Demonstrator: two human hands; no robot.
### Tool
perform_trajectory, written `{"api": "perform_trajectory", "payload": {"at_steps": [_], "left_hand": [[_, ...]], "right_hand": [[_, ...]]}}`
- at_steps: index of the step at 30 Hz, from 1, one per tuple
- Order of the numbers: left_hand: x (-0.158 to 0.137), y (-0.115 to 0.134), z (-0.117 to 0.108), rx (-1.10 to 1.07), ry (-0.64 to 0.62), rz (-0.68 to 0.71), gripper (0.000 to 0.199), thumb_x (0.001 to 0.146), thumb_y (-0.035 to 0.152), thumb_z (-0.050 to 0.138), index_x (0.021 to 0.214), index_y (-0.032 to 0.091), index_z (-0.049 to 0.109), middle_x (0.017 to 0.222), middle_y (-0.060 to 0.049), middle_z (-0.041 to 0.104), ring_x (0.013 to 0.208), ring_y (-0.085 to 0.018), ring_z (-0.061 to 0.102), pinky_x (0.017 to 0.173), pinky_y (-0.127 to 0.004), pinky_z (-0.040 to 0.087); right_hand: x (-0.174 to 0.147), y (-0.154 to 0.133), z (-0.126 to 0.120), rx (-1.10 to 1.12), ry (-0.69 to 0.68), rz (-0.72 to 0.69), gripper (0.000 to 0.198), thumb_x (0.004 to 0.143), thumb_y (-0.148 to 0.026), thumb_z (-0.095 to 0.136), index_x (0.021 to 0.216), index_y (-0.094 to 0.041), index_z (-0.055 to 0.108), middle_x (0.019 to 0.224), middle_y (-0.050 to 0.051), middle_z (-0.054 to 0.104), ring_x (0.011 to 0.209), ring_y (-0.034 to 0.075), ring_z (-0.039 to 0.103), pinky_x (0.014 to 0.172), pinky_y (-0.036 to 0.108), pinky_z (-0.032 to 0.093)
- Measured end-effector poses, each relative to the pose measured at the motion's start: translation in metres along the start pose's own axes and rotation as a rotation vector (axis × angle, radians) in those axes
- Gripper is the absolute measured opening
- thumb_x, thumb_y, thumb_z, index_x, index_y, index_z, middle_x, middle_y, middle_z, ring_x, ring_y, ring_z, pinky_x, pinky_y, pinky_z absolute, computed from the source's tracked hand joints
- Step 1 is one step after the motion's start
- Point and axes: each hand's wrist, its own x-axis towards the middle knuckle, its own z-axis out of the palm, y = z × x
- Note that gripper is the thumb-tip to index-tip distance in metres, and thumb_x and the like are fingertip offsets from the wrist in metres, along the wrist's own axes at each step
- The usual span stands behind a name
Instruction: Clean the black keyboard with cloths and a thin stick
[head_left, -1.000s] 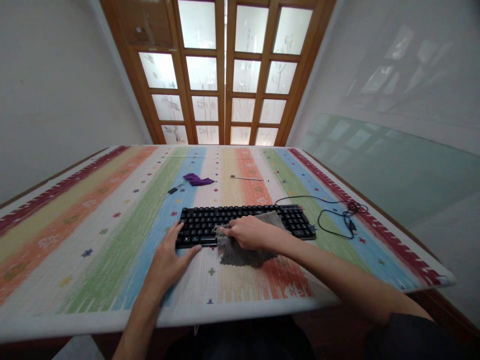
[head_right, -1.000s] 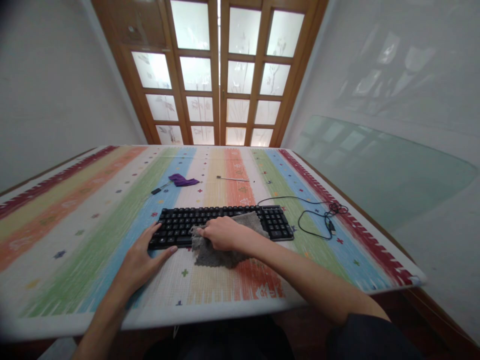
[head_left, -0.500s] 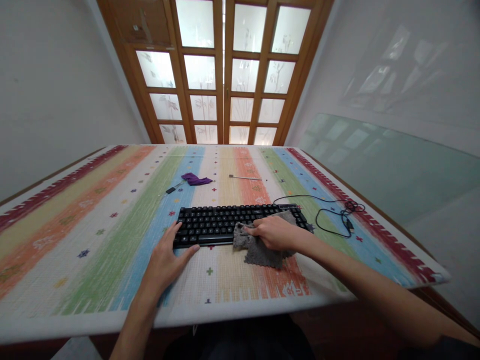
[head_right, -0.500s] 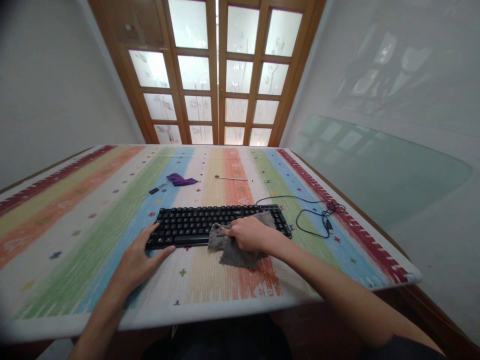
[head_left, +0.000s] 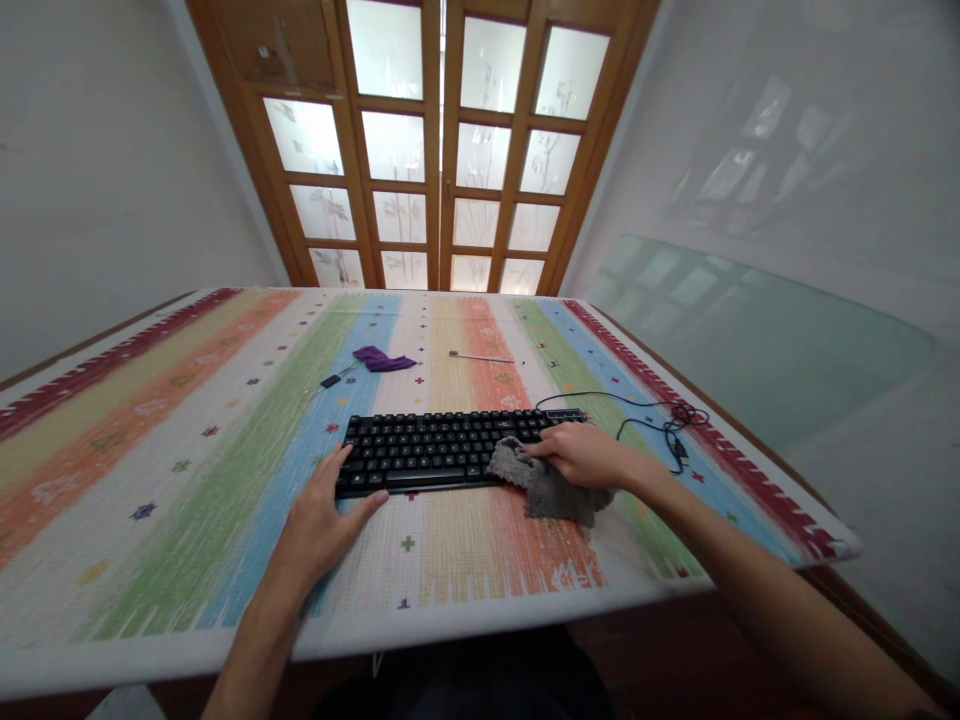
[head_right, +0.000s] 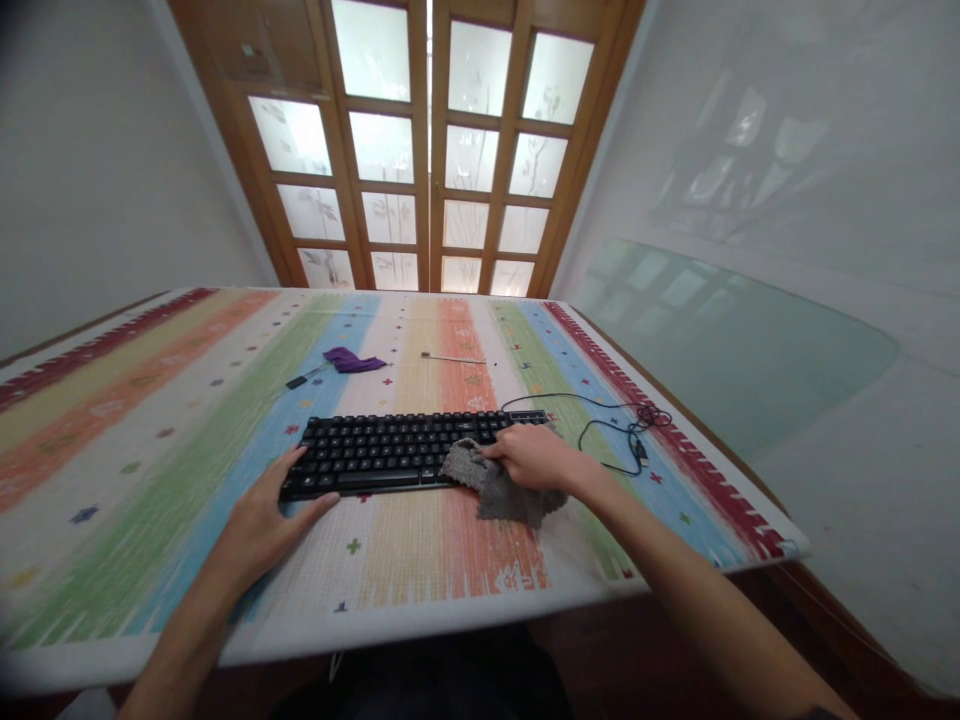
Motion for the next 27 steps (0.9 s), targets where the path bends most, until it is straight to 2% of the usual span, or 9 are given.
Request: {"api": "perform_trajectory", "payload": {"at_steps": [3,6,11,18,20,23,27], "left_hand": [[-0.001,0.0,0.001,-0.003,0.004,-0.005,0.073,0.083,0.053,0.066,0.142,0.016,0.046,0.144,-0.019,0.055,0.133,-0.036,0.053,0.111,-0.055,0.042],[-0.002,0.002,0.0,-0.008,0.001,-0.036,0.076,0.082,0.053,0.067,0.144,0.017,0.043,0.143,-0.019,0.055,0.13,-0.036,0.055,0.109,-0.055,0.044],[-0.003,0.005,-0.001,-0.027,-0.014,-0.085,0.083,0.081,0.051,0.069,0.148,0.017,0.036,0.146,-0.02,0.052,0.131,-0.036,0.054,0.107,-0.052,0.046],[-0.004,0.006,0.0,-0.065,-0.015,-0.118,0.09,0.081,0.05,0.069,0.153,0.018,0.026,0.145,-0.021,0.053,0.128,-0.038,0.057,0.102,-0.053,0.05],[-0.004,0.004,0.001,-0.075,-0.001,-0.104,0.094,0.08,0.048,0.069,0.155,0.018,0.02,0.146,-0.022,0.051,0.129,-0.038,0.056,0.102,-0.054,0.049],[-0.005,-0.001,0.004,-0.081,0.041,-0.037,0.1,0.078,0.045,0.071,0.156,0.018,0.016,0.154,-0.024,0.04,0.138,-0.038,0.046,0.109,-0.056,0.043],[-0.006,-0.008,0.007,-0.08,0.054,-0.004,0.101,0.079,0.045,0.072,0.157,0.019,0.014,0.158,-0.023,0.035,0.142,-0.037,0.04,0.113,-0.057,0.039]], "right_hand": [[0.015,-0.005,-0.008,0.2,0.117,-0.062,0.04,0.095,-0.015,0.046,0.125,-0.022,0.071,0.118,0.009,0.074,0.104,0.021,0.068,0.089,0.032,0.049],[0.039,-0.023,-0.012,0.334,0.202,-0.168,0.037,0.097,-0.018,0.045,0.124,-0.021,0.07,0.121,0.008,0.073,0.108,0.02,0.067,0.094,0.032,0.049],[0.093,-0.074,-0.009,0.323,0.268,-0.277,0.035,0.095,-0.015,0.049,0.123,-0.018,0.07,0.117,0.01,0.073,0.103,0.019,0.067,0.088,0.03,0.049],[0.155,-0.132,-0.013,0.344,0.408,-0.297,0.035,0.1,-0.021,0.044,0.127,-0.018,0.066,0.117,0.011,0.072,0.101,0.021,0.066,0.085,0.032,0.049],[0.161,-0.143,-0.013,0.281,0.354,-0.344,0.036,0.1,-0.023,0.044,0.129,-0.019,0.065,0.115,0.012,0.071,0.1,0.023,0.067,0.082,0.034,0.051],[0.164,-0.155,-0.013,0.144,0.191,-0.436,0.037,0.099,-0.026,0.045,0.131,-0.021,0.063,0.115,0.012,0.07,0.099,0.026,0.069,0.076,0.036,0.054],[0.161,-0.16,-0.019,0.033,0.07,-0.474,0.039,0.1,-0.025,0.041,0.133,-0.02,0.061,0.12,0.014,0.07,0.1,0.029,0.07,0.077,0.04,0.057]]}}
